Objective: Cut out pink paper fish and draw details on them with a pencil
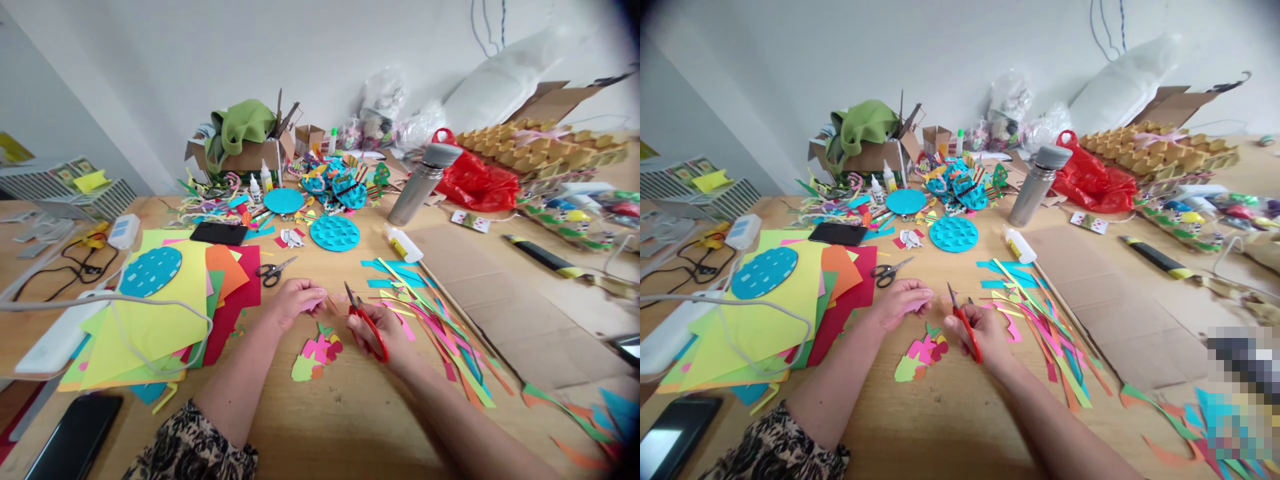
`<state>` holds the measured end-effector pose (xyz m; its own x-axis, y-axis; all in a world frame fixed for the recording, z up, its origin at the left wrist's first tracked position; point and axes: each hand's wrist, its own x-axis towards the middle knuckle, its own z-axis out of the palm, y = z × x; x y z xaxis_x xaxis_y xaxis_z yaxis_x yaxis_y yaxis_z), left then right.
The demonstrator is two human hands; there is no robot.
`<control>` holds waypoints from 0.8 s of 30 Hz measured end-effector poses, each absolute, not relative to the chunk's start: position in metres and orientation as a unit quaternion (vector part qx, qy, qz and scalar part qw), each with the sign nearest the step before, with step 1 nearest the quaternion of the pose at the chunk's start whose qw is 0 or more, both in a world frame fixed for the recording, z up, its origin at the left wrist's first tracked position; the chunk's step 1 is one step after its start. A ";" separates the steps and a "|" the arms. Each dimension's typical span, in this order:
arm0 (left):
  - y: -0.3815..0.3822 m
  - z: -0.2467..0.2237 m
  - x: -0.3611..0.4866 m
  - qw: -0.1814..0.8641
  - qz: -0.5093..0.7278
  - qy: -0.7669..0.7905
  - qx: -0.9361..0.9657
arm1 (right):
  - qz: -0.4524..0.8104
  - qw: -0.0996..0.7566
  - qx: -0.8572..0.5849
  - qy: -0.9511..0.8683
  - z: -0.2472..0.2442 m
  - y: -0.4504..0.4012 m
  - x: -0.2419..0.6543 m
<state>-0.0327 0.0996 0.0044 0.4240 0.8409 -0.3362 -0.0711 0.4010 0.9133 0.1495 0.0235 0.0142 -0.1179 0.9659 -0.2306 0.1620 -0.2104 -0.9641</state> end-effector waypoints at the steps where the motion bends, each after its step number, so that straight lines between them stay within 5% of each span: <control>1: 0.100 0.004 -0.032 0.714 0.327 0.435 0.440 | 0.540 0.374 -0.555 -0.511 0.015 0.023 0.150; 14: 0.102 0.001 -0.033 0.711 0.377 0.440 0.399 | 0.497 0.394 -0.565 -0.528 0.021 0.021 0.157; 18: 0.103 -0.001 -0.033 0.703 0.402 0.443 0.383 | 0.388 0.380 -0.604 -0.584 0.027 0.023 0.163; 24: 0.106 -0.006 -0.035 0.674 0.466 0.453 0.351 | 0.154 0.145 -0.695 -0.687 0.045 0.034 0.138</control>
